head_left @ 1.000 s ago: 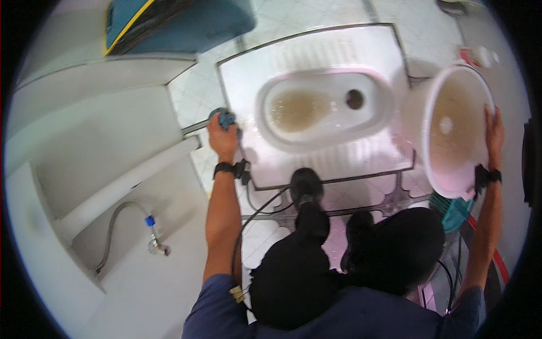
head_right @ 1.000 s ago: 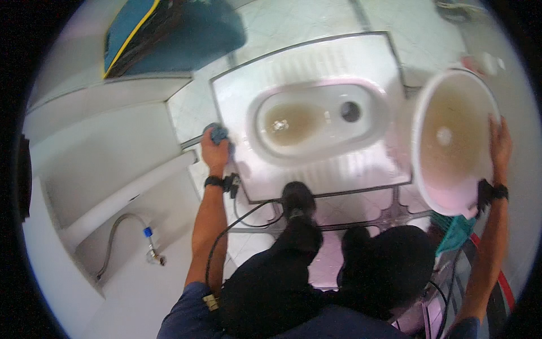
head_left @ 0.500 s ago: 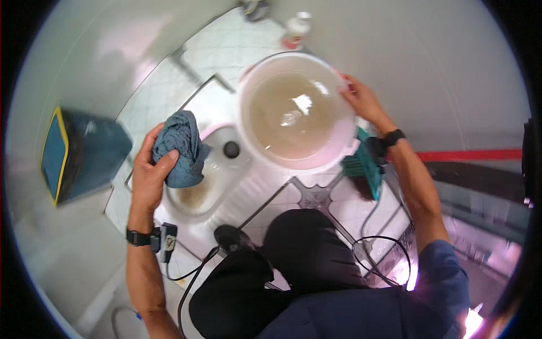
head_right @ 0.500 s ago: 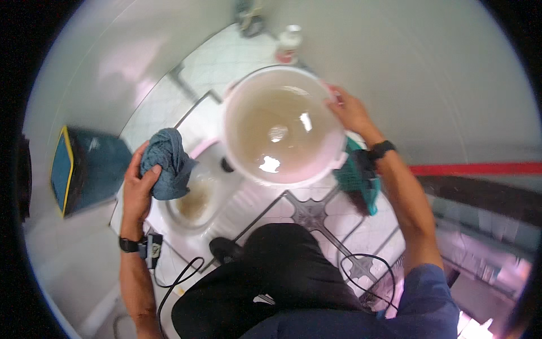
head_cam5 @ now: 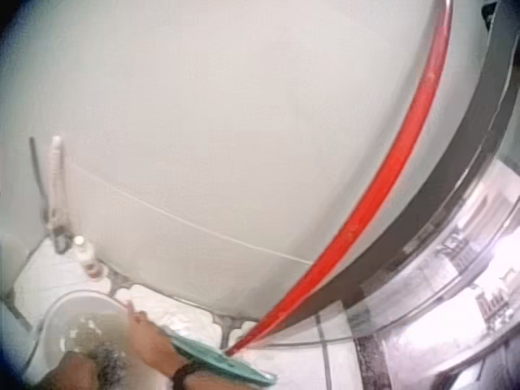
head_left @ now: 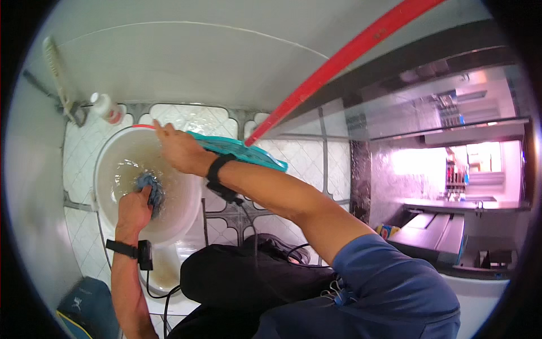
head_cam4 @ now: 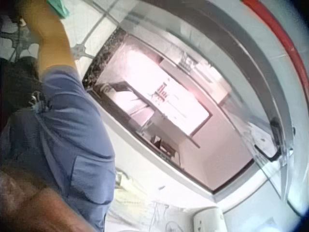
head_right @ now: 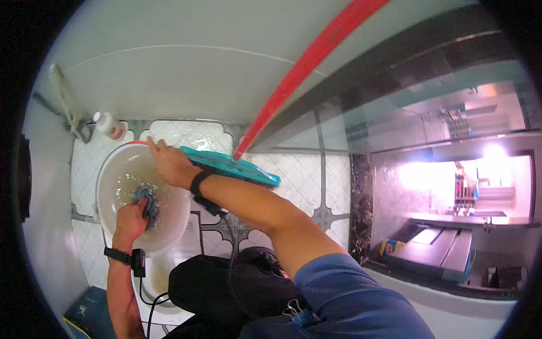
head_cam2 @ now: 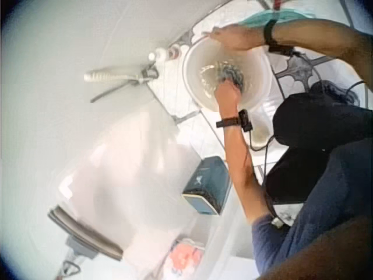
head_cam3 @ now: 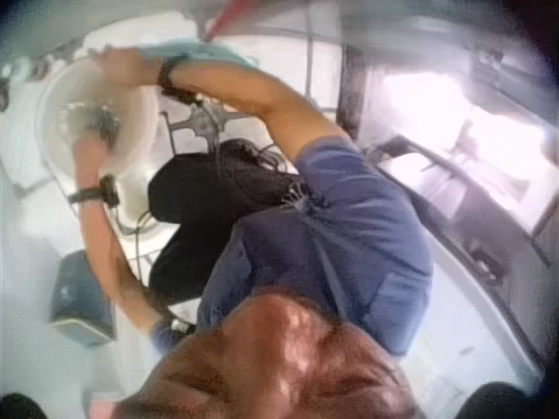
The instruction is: The person cleans a bathroom floor and surfaces with a cloth, periodically rinsing and wringing the cloth in a bucket of water, and then picks up a brush to scrub the water in the bucket.
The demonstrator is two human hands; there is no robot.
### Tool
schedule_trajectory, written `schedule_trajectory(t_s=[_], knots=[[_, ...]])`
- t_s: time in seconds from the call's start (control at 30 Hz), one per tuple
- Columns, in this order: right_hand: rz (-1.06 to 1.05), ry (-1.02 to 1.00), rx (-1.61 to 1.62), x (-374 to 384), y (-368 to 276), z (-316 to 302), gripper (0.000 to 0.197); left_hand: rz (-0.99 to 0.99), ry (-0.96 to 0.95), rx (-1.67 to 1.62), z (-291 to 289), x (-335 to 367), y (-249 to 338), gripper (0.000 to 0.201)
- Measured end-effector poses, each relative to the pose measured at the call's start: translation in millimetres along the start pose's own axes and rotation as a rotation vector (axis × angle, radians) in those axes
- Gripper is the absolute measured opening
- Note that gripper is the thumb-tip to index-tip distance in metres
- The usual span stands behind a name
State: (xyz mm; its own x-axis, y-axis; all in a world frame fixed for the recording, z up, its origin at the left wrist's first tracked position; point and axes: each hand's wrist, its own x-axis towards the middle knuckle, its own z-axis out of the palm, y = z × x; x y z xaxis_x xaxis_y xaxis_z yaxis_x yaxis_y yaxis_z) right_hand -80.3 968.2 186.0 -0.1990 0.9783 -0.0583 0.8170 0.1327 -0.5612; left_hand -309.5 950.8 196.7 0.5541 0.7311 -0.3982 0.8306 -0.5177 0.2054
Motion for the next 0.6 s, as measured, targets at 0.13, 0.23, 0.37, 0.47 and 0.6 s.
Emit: schedule_trajectory(t_s=[0.13,0.23,0.37,0.47,0.6], knots=[[0.003,-0.023,-0.089,0.0,-17.7,-5.3,0.077,0.06,0.013,-0.061,-7.5,3.7,-14.4,0.037],[-0.025,-0.005,-0.066,4.6,-20.2,1.1,0.076,-0.004,0.116,-0.015,24.0,11.0,-41.8,0.038],[-0.047,0.036,-0.062,-1.3,-10.9,0.6,0.077,0.13,-0.061,0.082,26.8,6.0,-17.7,0.04],[-0.05,0.054,-0.04,0.0,-15.3,1.4,0.076,0.046,0.151,-0.007,29.3,7.4,-40.6,0.04],[-0.017,0.027,-0.064,-1.8,-16.0,0.6,0.076,-0.041,0.291,-0.114,43.1,-2.1,-21.5,0.048]])
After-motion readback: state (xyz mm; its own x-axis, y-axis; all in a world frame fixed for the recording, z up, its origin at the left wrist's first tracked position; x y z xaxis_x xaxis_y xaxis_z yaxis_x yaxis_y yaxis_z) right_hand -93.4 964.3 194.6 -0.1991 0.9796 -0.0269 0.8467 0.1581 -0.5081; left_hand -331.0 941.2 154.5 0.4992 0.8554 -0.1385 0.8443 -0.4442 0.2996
